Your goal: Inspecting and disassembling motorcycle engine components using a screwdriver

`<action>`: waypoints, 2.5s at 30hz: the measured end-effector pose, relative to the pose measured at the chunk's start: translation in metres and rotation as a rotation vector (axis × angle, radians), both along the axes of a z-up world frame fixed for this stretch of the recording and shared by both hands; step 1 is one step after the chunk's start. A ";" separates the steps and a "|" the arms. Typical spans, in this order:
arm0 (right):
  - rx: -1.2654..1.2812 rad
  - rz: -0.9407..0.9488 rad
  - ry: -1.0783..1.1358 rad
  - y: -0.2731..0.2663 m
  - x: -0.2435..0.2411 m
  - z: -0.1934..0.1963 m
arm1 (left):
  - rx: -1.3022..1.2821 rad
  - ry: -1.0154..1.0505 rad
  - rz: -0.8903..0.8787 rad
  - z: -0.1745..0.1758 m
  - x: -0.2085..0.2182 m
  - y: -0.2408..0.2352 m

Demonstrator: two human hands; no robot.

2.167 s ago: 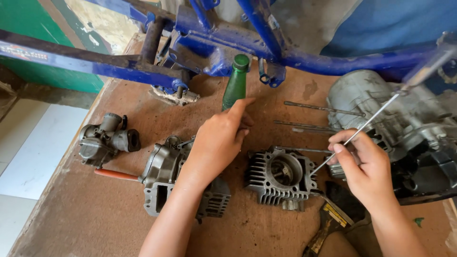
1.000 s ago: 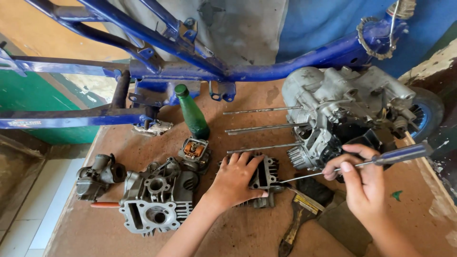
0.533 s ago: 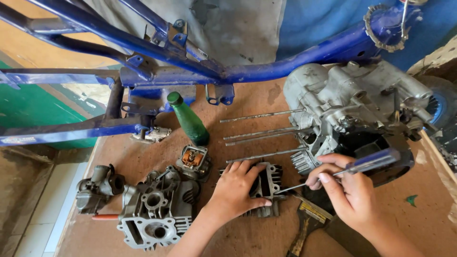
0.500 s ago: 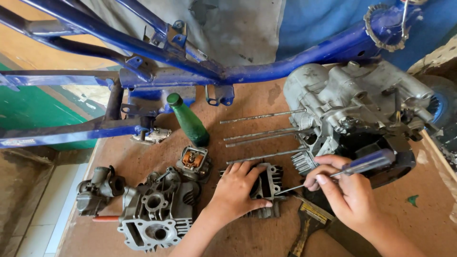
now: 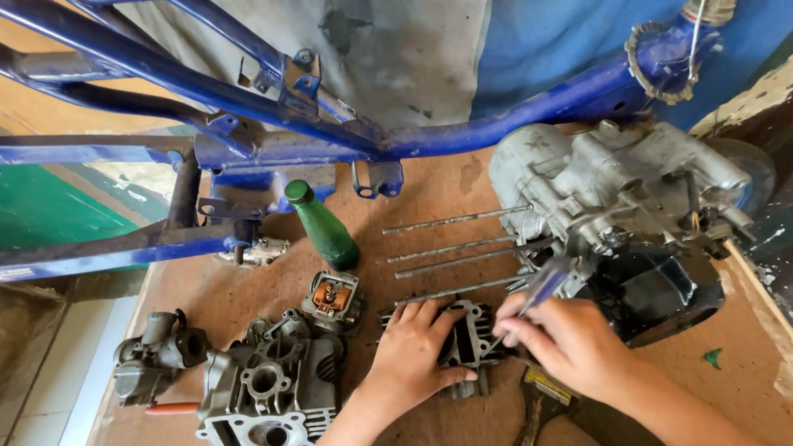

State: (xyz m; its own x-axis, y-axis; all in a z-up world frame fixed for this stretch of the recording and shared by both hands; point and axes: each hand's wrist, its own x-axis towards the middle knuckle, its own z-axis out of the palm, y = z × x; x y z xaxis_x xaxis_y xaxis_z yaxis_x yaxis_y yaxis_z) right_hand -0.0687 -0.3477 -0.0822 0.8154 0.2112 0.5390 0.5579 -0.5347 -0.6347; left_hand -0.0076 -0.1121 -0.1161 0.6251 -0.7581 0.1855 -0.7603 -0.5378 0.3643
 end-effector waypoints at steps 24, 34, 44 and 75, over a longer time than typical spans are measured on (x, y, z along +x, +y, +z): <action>0.356 -0.065 -0.054 -0.026 -0.048 -0.042 | -0.261 0.444 -0.667 0.076 0.042 -0.043; 0.440 -0.195 0.015 -0.028 -0.052 -0.060 | -0.048 0.425 -0.662 0.072 0.047 -0.058; 0.686 -0.236 0.065 -0.033 -0.067 -0.088 | -0.011 0.680 -0.869 0.024 0.062 -0.091; 0.471 -0.524 -0.010 -0.050 -0.078 -0.006 | -0.152 0.920 -0.785 0.005 0.066 -0.088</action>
